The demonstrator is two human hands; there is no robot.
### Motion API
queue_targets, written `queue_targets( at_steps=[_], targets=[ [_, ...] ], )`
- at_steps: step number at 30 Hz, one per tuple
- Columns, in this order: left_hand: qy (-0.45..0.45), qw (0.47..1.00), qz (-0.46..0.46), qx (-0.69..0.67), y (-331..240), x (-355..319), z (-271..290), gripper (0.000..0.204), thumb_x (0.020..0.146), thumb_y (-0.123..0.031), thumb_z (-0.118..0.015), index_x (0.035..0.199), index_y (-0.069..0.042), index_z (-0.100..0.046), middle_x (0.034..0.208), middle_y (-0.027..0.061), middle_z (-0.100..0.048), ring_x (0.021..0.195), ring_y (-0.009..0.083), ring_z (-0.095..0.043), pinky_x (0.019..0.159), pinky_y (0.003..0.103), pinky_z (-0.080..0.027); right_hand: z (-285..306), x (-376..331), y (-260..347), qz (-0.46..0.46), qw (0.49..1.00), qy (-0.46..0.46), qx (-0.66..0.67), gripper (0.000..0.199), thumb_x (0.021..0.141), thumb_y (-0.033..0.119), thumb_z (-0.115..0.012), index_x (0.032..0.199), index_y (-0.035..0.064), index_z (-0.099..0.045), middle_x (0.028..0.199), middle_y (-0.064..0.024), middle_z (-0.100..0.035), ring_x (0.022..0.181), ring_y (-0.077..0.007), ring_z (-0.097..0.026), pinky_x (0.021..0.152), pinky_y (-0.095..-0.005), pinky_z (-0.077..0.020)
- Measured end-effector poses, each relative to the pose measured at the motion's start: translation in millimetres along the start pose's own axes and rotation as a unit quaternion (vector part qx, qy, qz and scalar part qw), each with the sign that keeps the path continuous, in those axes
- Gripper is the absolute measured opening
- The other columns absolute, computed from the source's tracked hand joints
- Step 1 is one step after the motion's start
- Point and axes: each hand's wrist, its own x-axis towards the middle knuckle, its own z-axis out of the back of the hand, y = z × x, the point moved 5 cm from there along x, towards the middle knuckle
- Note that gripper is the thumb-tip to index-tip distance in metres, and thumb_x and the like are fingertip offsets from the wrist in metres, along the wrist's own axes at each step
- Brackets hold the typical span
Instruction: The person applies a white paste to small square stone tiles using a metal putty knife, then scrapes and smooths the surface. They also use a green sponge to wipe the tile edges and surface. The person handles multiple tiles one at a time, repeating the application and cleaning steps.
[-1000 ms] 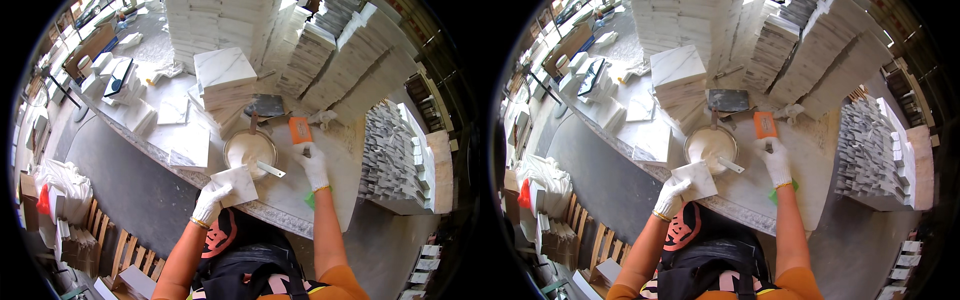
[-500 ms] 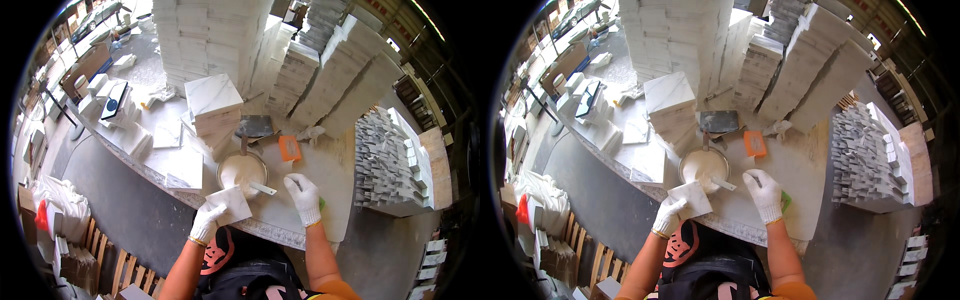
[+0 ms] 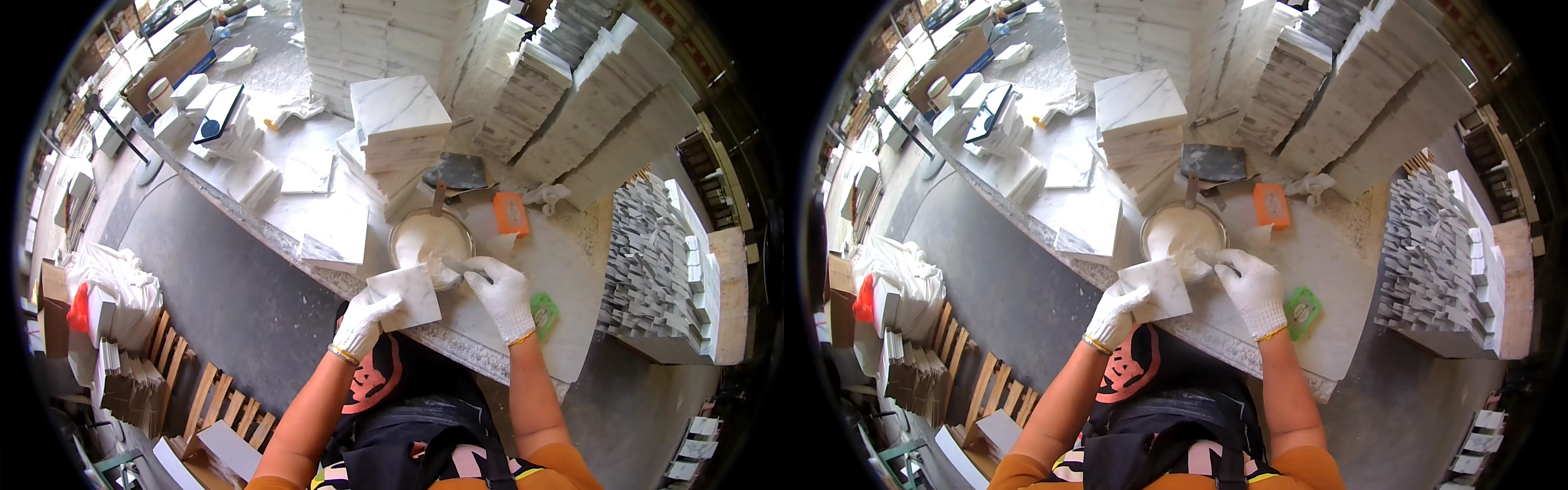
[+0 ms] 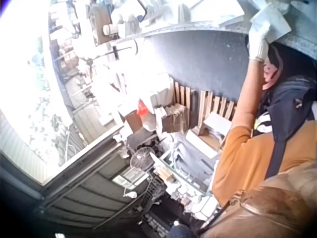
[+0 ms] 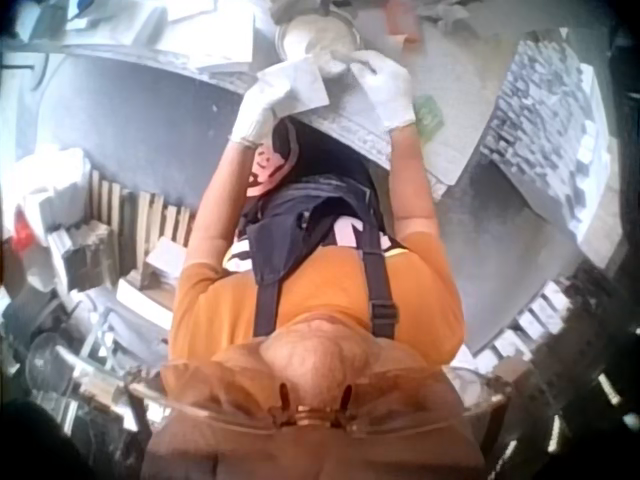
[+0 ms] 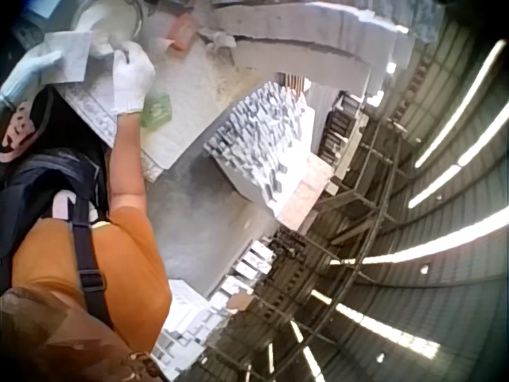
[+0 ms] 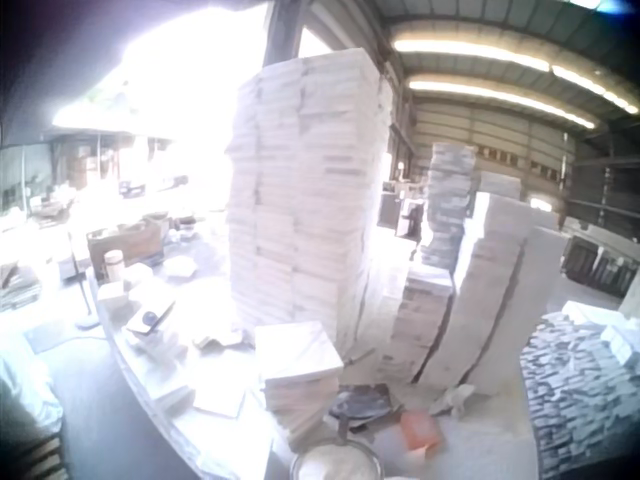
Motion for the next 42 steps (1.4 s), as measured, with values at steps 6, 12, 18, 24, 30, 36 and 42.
queue_targets(
  at_steps=[6,12,18,24,30,36,42],
  targets=[
    [-0.003,1.000,0.002,0.004,1.9,2.1,1.6,0.066,0.089,-0.018,-0.078,0.143,0.006,-0.049,0.130,0.0137,-0.064,0.117,0.0246,-0.064,0.103,0.040,-0.052,3.8,12.7,-9.6,-0.034,0.998,0.012,0.053,0.018,0.089,0.016,-0.073,0.105,0.0075,-0.077,0.091,-0.0120,-0.075,0.076,-0.0216,-0.072,0.072,-0.0322,-0.0555],
    [-0.007,1.000,0.005,0.006,3.2,2.1,3.5,0.067,0.089,-0.019,-0.078,0.143,0.006,-0.049,0.131,0.0133,-0.064,0.117,0.0242,-0.064,0.103,0.040,-0.052,-15.4,13.3,-24.1,-0.161,0.962,0.076,0.208,0.022,0.090,0.012,-0.072,0.107,0.0005,-0.076,0.079,-0.0017,-0.070,0.063,-0.0072,-0.059,0.057,-0.0235,-0.0462],
    [-0.005,1.000,0.003,0.004,6.4,3.2,7.5,0.067,0.089,-0.020,-0.078,0.143,0.006,-0.049,0.131,0.0131,-0.064,0.117,0.0239,-0.064,0.103,0.040,-0.052,-7.1,8.8,-12.5,-0.194,0.929,0.084,0.305,0.023,0.092,0.016,-0.071,0.110,0.0022,-0.075,0.080,-0.0007,-0.070,0.064,-0.0055,-0.060,0.055,-0.0208,-0.0435],
    [-0.011,1.000,0.001,0.012,4.1,3.0,5.8,0.067,0.089,-0.020,-0.079,0.143,0.006,-0.049,0.130,0.0131,-0.064,0.116,0.0233,-0.065,0.101,0.038,-0.053,-2.6,6.9,1.6,-0.160,0.942,0.079,0.283,0.023,0.093,0.016,-0.071,0.111,0.0020,-0.075,0.085,-0.0019,-0.072,0.068,-0.0057,-0.062,0.058,-0.0209,-0.0465],
    [-0.011,1.000,-0.004,0.005,3.0,3.0,4.8,0.066,0.088,-0.019,-0.080,0.141,0.007,-0.051,0.128,0.0130,-0.065,0.114,0.0234,-0.065,0.100,0.039,-0.054,-4.1,5.1,1.3,-0.114,0.959,0.076,0.250,0.022,0.093,0.011,-0.073,0.111,-0.0005,-0.075,0.090,-0.0045,-0.073,0.076,-0.0075,-0.065,0.064,-0.0236,-0.0527],
    [-0.017,1.000,-0.004,0.011,4.2,3.4,6.8,0.064,0.088,-0.019,-0.079,0.140,0.007,-0.052,0.127,0.0134,-0.066,0.113,0.0235,-0.066,0.098,0.039,-0.055,2.8,5.5,6.2,-0.078,0.977,0.049,0.190,0.019,0.092,0.007,-0.072,0.110,0.0006,-0.075,0.089,-0.0053,-0.074,0.076,-0.0083,-0.065,0.068,-0.0252,-0.0533],
    [-0.018,1.000,-0.008,0.009,6.9,4.5,9.4,0.063,0.089,-0.018,-0.079,0.140,0.006,-0.052,0.126,0.0138,-0.066,0.112,0.0239,-0.067,0.099,0.040,-0.055,2.4,2.2,5.4,-0.041,0.984,0.033,0.169,0.019,0.090,0.006,-0.073,0.108,0.0012,-0.075,0.097,-0.0108,-0.077,0.086,-0.0148,-0.071,0.078,-0.0289,-0.0555]
  ],
)
